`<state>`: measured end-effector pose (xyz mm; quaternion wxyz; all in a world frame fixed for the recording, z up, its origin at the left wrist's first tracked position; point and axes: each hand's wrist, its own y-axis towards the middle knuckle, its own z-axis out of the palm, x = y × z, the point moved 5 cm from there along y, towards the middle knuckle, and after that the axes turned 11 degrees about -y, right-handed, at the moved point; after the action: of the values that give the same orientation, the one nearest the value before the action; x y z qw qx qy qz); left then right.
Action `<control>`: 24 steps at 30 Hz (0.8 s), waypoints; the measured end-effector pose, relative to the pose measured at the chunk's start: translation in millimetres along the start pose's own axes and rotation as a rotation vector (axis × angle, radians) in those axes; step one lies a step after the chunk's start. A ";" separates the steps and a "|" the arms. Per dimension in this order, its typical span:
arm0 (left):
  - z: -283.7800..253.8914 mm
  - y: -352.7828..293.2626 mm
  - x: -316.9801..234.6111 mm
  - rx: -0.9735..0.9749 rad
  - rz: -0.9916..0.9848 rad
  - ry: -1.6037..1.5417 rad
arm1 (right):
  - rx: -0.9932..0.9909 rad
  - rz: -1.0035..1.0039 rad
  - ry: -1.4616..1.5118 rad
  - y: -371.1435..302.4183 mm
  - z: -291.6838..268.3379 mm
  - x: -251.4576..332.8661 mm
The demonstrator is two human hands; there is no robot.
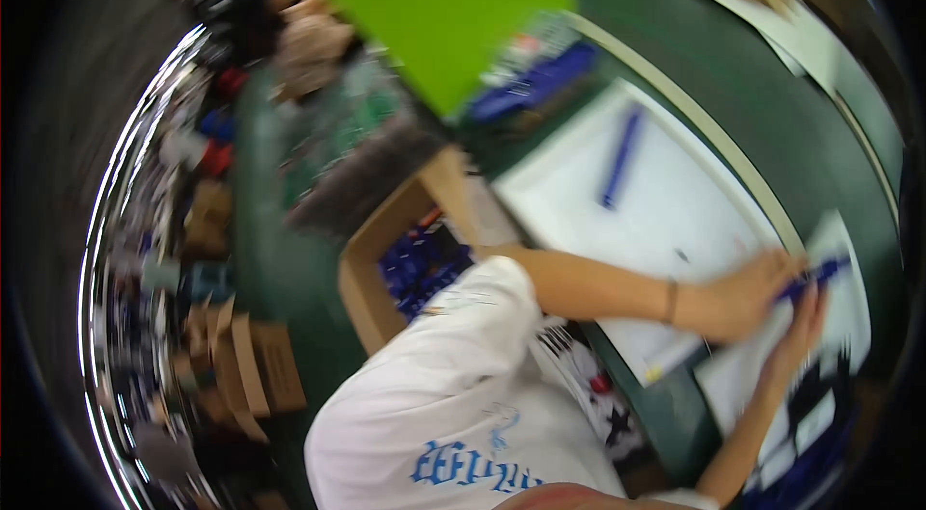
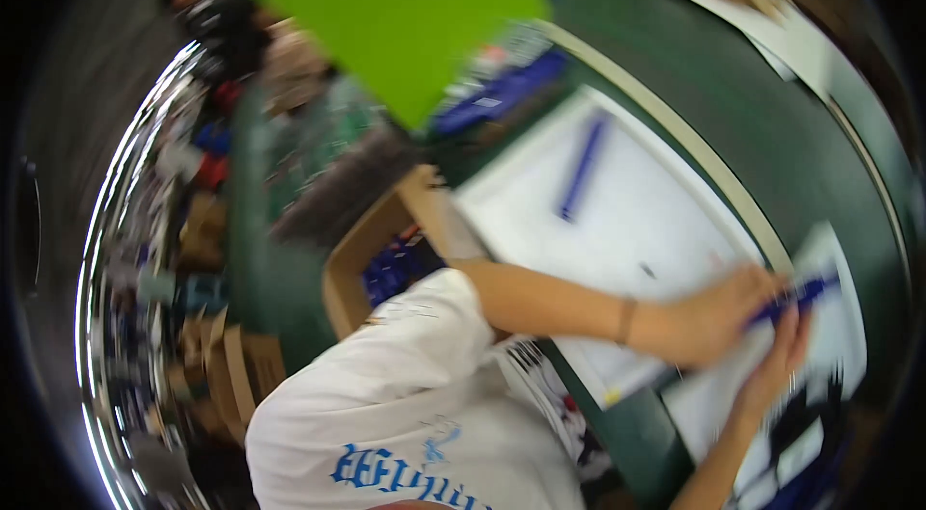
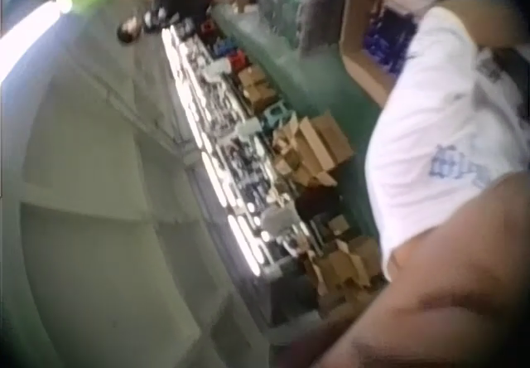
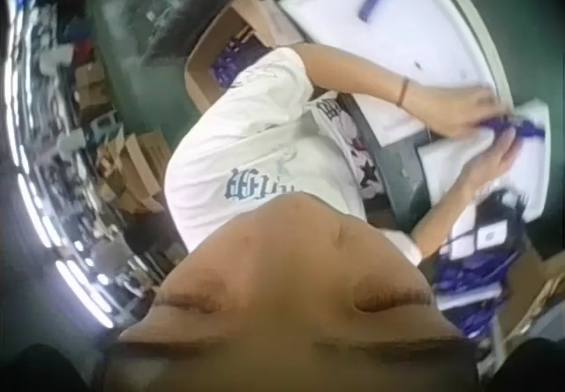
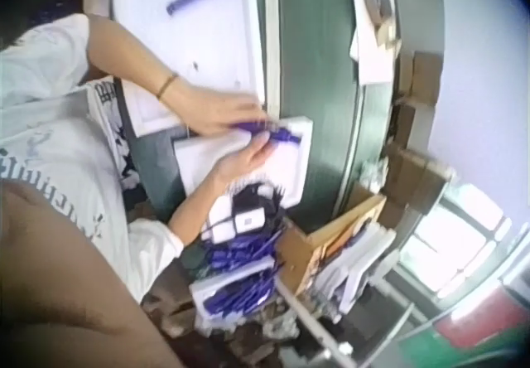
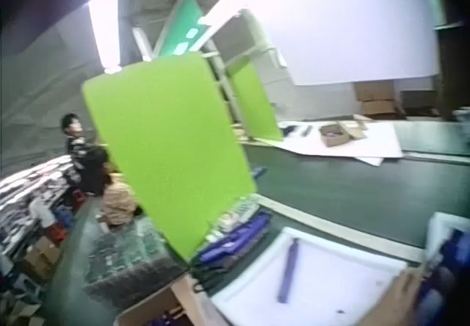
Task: The person assembles blue plastic housing units by hand, inserting metal springs and internal components into them at an industrial workstation.
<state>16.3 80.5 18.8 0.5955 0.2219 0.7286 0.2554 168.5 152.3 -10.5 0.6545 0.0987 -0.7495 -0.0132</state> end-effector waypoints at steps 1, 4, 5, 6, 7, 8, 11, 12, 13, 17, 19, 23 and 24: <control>-13.7 -1.6 -4.2 -0.050 0.076 0.124 | 0.154 -0.050 0.009 7.0 0.0 -16.2; -38.5 4.3 4.8 0.002 -0.091 0.096 | 0.173 -0.131 -0.053 10.7 25.5 0.3; -38.9 3.7 1.2 0.053 -0.166 0.121 | 0.247 -0.089 0.082 6.3 30.4 5.5; -39.8 4.4 -1.0 0.049 -0.154 0.198 | 0.216 -0.061 0.154 6.0 37.5 7.6; -37.6 9.5 -8.0 0.054 -0.126 0.221 | 0.241 -0.035 0.240 6.0 39.6 19.8; -31.7 9.4 -9.2 0.055 -0.161 0.194 | 0.274 -0.016 0.226 3.9 36.4 22.7; -22.4 7.5 -5.1 0.063 -0.067 0.242 | 0.323 0.023 0.242 5.7 29.0 29.1; -17.5 6.1 -3.8 0.077 -0.064 0.245 | 0.301 0.034 0.233 3.8 25.4 25.4; -13.7 5.3 -3.7 0.086 -0.039 0.278 | 0.294 0.032 0.244 3.2 21.8 23.9; -8.4 3.7 -5.9 0.094 0.002 0.333 | 0.267 0.105 0.330 2.1 18.1 23.5; -8.9 3.4 -5.1 0.095 -0.008 0.339 | 0.262 0.122 0.304 3.2 19.3 22.6; -11.9 4.6 -3.5 0.082 0.005 0.376 | 0.322 0.130 0.268 5.9 18.4 24.1; -16.1 3.5 -4.2 0.075 0.002 0.391 | 0.285 0.177 0.292 6.0 21.1 22.8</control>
<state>1.4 78.8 26.8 0.4338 0.1909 0.8392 0.2667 144.1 152.1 9.7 0.7341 0.1248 -0.6468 0.1650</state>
